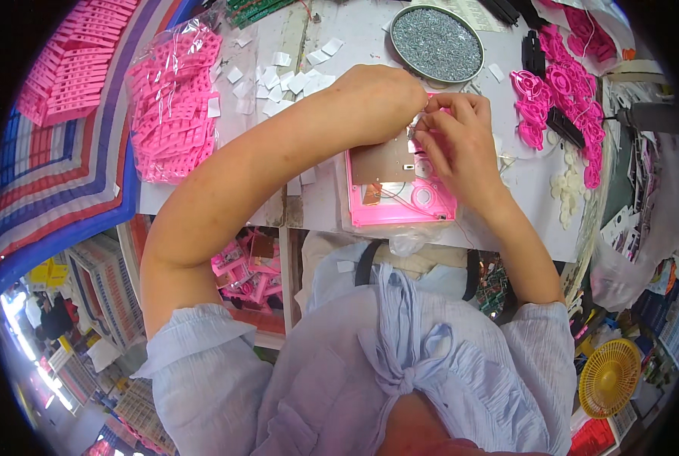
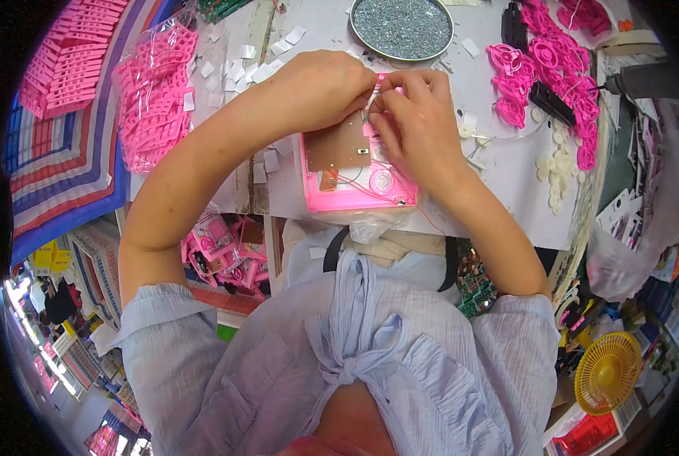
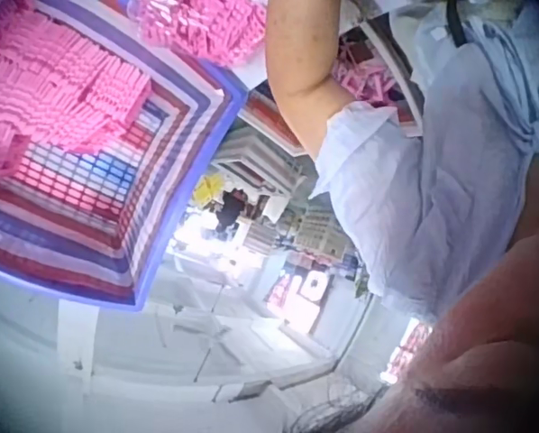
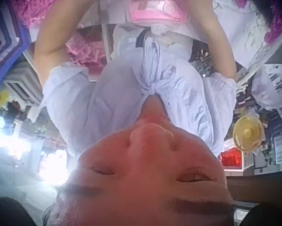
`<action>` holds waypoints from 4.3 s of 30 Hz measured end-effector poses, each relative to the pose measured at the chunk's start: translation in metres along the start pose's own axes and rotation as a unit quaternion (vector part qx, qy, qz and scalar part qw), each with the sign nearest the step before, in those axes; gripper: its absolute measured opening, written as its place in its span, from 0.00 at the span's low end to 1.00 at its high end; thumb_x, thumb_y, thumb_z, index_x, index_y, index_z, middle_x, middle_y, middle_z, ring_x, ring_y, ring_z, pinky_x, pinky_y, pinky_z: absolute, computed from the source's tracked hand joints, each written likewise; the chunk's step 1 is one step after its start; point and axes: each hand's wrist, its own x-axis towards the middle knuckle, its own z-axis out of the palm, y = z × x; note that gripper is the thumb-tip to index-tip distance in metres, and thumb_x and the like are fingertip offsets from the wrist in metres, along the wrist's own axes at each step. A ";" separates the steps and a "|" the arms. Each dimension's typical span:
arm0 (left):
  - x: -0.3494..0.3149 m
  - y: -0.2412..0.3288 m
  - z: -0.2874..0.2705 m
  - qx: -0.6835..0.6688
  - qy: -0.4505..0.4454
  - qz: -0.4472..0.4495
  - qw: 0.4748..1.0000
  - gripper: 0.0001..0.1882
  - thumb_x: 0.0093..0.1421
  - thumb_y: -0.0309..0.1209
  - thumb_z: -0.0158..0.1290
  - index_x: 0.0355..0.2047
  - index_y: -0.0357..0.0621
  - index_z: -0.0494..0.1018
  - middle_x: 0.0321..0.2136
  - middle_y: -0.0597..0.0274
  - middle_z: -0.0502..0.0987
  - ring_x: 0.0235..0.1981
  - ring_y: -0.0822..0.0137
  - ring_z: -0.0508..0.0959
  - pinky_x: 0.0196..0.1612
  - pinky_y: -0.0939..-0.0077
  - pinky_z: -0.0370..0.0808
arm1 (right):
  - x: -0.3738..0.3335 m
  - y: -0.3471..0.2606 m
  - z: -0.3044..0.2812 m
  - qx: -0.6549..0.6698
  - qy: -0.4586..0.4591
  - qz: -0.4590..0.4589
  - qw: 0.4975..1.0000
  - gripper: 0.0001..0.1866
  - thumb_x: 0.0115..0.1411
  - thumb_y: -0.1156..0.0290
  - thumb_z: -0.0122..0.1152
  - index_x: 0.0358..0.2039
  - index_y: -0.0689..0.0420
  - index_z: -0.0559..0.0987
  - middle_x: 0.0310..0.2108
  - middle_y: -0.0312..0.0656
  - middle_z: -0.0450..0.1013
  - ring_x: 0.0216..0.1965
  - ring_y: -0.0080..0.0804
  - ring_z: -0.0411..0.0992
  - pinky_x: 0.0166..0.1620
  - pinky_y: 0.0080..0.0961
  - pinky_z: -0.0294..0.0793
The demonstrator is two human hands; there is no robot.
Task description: The recorder is assembling an electronic toy piano, inserting a circuit board, connecting wires, and using an electric screwdriver to secure components.
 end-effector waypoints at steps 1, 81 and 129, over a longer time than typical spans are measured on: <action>0.002 -0.001 0.001 -0.003 -0.007 -0.006 1.000 0.10 0.60 0.34 0.55 0.32 0.40 0.80 0.29 0.49 0.81 0.35 0.48 0.82 0.38 0.55 0.79 | 0.001 0.000 -0.001 0.007 -0.016 0.012 1.000 0.07 0.53 0.74 0.67 0.31 0.60 0.79 0.43 0.42 0.74 0.49 0.48 0.65 0.53 0.40 0.68; -0.111 -0.001 0.028 -0.270 0.211 -0.147 0.928 0.06 0.59 0.28 0.59 0.31 0.37 0.78 0.26 0.59 0.77 0.26 0.65 0.75 0.30 0.72 0.71 | 0.065 0.006 -0.006 0.012 -0.068 -0.094 0.993 0.11 0.55 0.66 0.64 0.38 0.56 0.83 0.35 0.43 0.76 0.40 0.46 0.73 0.44 0.39 0.75; -0.075 0.025 0.042 -0.169 0.348 -0.043 0.921 0.06 0.57 0.26 0.61 0.35 0.48 0.80 0.28 0.67 0.81 0.27 0.67 0.76 0.47 0.66 0.61 | 0.119 0.206 -0.046 -0.293 0.082 0.027 0.952 0.21 0.53 0.72 0.64 0.49 0.57 0.76 0.48 0.50 0.74 0.51 0.53 0.70 0.51 0.45 0.73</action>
